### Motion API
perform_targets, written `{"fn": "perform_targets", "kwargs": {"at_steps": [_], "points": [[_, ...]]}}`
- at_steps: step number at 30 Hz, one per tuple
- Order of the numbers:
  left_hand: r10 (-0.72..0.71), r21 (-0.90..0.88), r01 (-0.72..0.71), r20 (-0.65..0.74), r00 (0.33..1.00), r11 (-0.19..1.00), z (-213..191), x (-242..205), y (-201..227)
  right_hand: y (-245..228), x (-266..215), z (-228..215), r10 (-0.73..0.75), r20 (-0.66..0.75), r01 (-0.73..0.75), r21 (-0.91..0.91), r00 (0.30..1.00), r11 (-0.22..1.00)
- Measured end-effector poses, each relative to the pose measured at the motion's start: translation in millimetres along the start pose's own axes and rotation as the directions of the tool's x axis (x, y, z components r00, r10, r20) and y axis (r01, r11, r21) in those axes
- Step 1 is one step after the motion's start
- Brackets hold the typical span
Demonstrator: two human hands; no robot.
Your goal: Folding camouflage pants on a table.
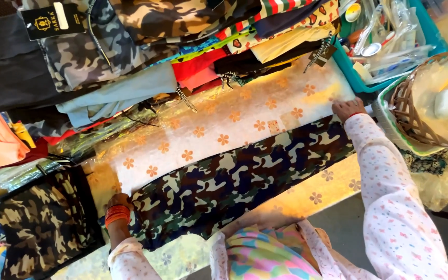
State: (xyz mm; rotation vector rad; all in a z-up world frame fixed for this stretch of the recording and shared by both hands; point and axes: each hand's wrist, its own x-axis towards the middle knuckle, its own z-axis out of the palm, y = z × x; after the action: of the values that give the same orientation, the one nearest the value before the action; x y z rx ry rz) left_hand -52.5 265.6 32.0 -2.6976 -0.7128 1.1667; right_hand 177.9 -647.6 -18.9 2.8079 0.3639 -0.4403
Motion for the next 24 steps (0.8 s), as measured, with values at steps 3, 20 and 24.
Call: {"fn": "perform_targets", "kwargs": {"at_steps": [3, 20, 24], "points": [[0.092, 0.02, -0.09, -0.176, 0.98, 0.996, 16.4, 5.1, -17.1, -6.5, -3.6, -4.3, -0.041, -0.095, 0.048, 0.074, 0.995, 0.996], [0.152, -0.136, -0.156, -0.04, 0.988, 0.978, -55.4, -87.0, -53.6, 19.0, -24.3, -51.2, 0.185, 0.114, -0.197, 0.1, 0.976, 0.975], [0.076, -0.218, -0.117, -0.188, 0.979, 0.969, -104.8, -128.6, -71.0, 34.3, -37.8, -101.1, 0.301, -0.142, -0.246, 0.312, 0.943, 0.918]]}}
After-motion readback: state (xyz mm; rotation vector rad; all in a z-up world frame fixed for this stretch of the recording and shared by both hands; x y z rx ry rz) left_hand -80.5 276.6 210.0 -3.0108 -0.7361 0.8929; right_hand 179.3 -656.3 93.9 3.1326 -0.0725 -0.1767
